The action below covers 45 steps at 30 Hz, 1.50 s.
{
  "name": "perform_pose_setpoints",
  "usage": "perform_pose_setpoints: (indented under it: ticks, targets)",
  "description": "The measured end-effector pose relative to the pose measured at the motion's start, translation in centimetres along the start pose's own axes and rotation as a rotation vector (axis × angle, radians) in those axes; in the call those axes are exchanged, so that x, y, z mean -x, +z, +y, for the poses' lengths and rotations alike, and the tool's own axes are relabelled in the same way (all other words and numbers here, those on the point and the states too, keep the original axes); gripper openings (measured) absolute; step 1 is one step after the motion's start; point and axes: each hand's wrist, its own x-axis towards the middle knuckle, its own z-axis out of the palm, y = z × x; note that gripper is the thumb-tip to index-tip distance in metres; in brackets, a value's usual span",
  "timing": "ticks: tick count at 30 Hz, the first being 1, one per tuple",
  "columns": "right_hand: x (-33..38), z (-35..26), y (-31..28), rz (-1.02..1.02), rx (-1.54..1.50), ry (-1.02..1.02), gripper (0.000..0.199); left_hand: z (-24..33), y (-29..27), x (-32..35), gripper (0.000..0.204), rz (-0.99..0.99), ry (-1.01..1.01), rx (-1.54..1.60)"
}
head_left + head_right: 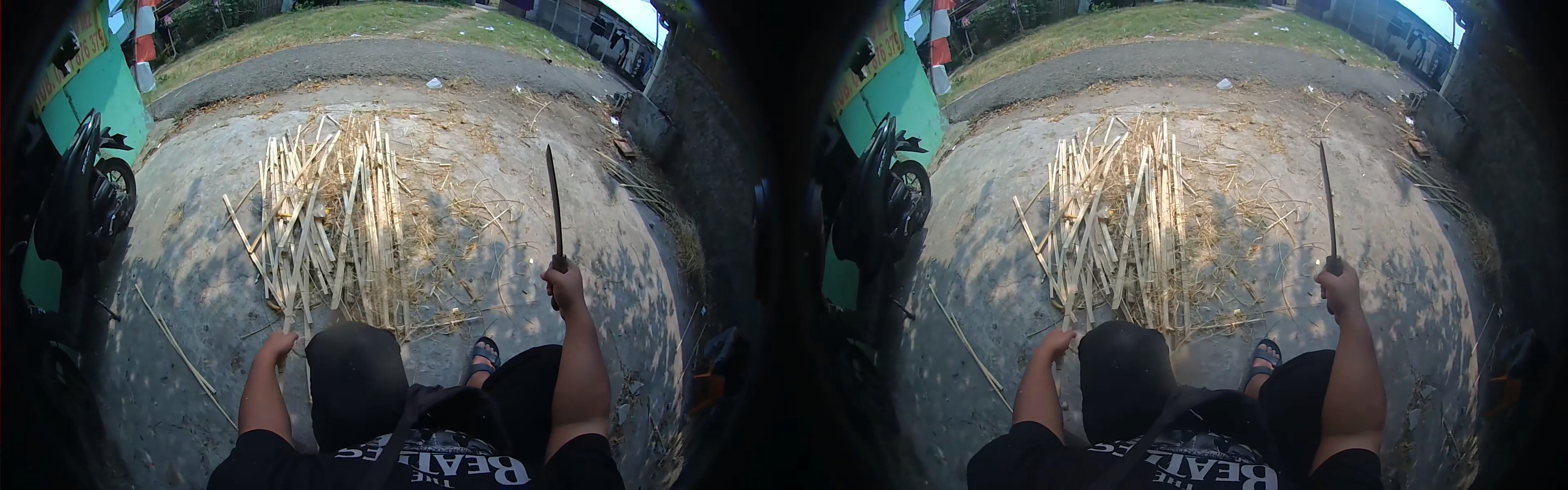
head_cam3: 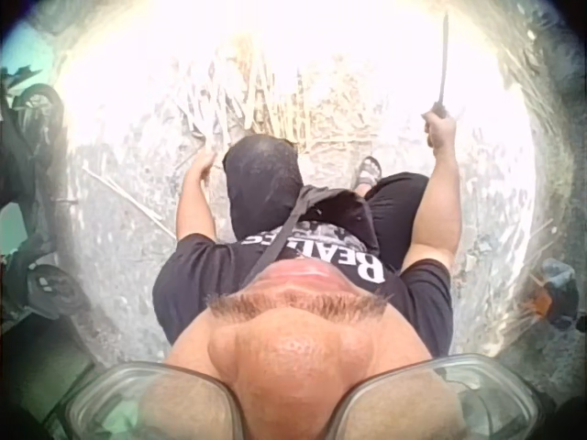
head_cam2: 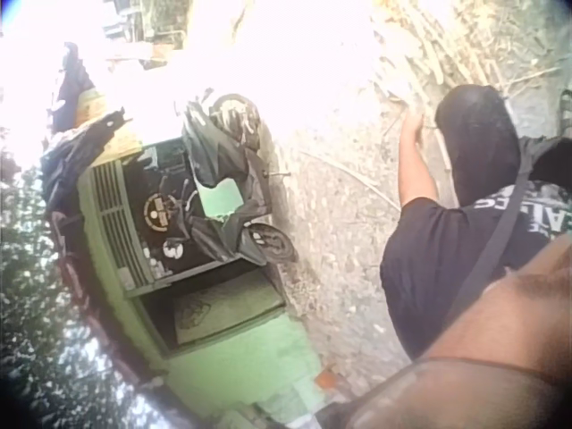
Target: The person scrapes and whittles bamboo sticks using a machete, shaving off strips along the length of each piece.
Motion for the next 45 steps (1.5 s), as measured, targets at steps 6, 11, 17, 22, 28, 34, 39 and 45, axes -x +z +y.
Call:
perform_pose_setpoints:
  ticks: [6, 11, 17, 22, 28, 34, 39, 45]
  targets:
    - [0.0, -1.4, 2.8, -0.092, -0.031, -0.031, 0.022, -8.6, 1.2, 6.0, 0.047, 0.069, 0.006, 0.098]
    - [-0.6, -0.6, 3.9, -0.161, -0.09, -0.055, 0.022, -12.1, 3.5, 13.1, 0.031, -0.07, -0.258, 0.319]
    - [-1.3, 0.3, 6.3, -0.245, -0.03, -0.07, 0.026, -20.2, 8.9, 15.5, 0.046, -0.071, -0.192, 0.132]
    - [-2.4, 1.3, 7.9, -0.313, -0.055, -0.023, 0.017, -18.8, 9.7, 16.8, 0.046, -0.152, -0.368, 0.6]
    - [-4.3, 4.0, 9.0, -0.386, 0.079, -0.011, 0.025, -16.3, 7.9, 16.7, 0.031, -0.085, -0.34, 0.118]
    - [-4.1, 5.0, 7.2, -0.429, 0.266, -0.087, 0.037, -10.7, 8.8, 18.4, 0.038, 0.272, -0.502, 0.387]
    - [-3.8, 4.9, 5.4, -0.36, 0.347, -0.155, 0.042, -11.2, 7.8, 15.7, 0.047, -0.121, -0.351, -0.02]
    - [-3.8, 5.6, 3.5, -0.264, 0.327, -0.166, 0.045, -13.3, 10.4, 10.6, 0.057, 0.266, -0.12, -0.29]
